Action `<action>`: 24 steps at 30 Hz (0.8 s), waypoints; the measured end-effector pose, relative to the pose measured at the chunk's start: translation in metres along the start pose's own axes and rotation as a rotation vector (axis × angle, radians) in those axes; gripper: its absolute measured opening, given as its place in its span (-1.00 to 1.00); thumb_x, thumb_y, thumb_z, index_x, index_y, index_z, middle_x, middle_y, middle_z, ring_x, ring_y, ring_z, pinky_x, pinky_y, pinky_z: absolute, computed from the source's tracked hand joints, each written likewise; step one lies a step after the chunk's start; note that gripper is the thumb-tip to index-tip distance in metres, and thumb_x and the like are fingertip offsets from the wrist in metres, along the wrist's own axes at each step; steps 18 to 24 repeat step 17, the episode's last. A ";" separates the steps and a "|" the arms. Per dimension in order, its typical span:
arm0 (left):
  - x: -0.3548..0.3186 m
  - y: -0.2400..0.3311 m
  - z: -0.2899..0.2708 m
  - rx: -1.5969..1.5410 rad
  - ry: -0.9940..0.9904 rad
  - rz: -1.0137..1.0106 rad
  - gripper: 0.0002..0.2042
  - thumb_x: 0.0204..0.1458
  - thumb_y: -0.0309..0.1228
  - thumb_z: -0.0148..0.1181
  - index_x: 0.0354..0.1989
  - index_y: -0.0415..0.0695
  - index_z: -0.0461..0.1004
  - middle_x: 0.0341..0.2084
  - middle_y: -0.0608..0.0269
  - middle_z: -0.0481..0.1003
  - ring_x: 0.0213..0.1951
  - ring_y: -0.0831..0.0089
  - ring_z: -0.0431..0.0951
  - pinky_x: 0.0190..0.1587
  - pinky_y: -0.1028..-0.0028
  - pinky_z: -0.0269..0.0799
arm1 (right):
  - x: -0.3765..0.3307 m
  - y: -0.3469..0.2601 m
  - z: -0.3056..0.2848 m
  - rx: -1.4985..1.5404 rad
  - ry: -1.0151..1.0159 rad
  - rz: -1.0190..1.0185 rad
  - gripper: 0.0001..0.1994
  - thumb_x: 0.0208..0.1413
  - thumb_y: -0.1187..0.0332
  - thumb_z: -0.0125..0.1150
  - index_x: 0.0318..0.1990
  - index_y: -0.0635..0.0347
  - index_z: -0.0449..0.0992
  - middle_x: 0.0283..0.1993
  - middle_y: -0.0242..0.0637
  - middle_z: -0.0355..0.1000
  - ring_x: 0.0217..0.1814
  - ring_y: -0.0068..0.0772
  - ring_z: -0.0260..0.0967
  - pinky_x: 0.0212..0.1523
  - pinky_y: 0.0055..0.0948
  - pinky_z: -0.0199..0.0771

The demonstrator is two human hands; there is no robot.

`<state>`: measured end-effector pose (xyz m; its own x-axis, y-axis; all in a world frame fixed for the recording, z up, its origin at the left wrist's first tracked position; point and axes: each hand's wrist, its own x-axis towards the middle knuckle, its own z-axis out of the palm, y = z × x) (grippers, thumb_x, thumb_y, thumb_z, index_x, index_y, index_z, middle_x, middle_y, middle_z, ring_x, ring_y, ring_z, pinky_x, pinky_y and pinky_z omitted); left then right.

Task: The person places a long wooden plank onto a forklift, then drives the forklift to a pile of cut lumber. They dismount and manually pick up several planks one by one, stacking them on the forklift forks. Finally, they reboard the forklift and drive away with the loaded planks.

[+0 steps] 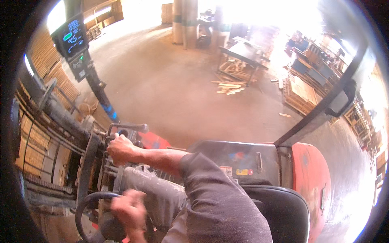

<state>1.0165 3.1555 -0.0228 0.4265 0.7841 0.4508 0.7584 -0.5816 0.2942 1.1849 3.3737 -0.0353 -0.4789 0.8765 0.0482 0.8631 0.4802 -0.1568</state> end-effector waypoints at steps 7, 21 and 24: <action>0.003 -0.138 -0.144 -0.173 0.624 -0.653 -0.73 0.46 -0.22 0.32 0.00 -0.21 0.71 -0.45 0.23 0.62 -0.48 0.44 0.48 -0.39 0.36 0.41 | 0.060 0.015 -0.028 0.029 0.090 -0.015 -0.78 -0.26 0.28 0.35 -0.50 0.22 0.77 -0.39 -0.06 0.69 -0.11 0.09 0.51 -0.12 -0.02 0.50; -0.188 0.060 -0.150 0.002 0.756 -0.603 -0.44 0.50 -0.04 0.18 -0.56 -0.16 0.51 -0.71 0.24 0.48 -0.64 0.26 0.52 -0.53 0.27 0.41 | -0.038 -0.028 -0.080 0.016 0.097 0.036 -0.78 -0.19 0.27 0.38 -0.43 0.21 0.79 -0.34 -0.05 0.70 -0.09 0.08 0.55 -0.06 -0.01 0.52; -0.188 0.060 -0.150 0.002 0.756 -0.603 -0.44 0.50 -0.04 0.18 -0.56 -0.16 0.51 -0.71 0.24 0.48 -0.64 0.26 0.52 -0.53 0.27 0.41 | -0.038 -0.028 -0.080 0.016 0.097 0.036 -0.78 -0.19 0.27 0.38 -0.43 0.21 0.79 -0.34 -0.05 0.70 -0.09 0.08 0.55 -0.06 -0.01 0.52</action>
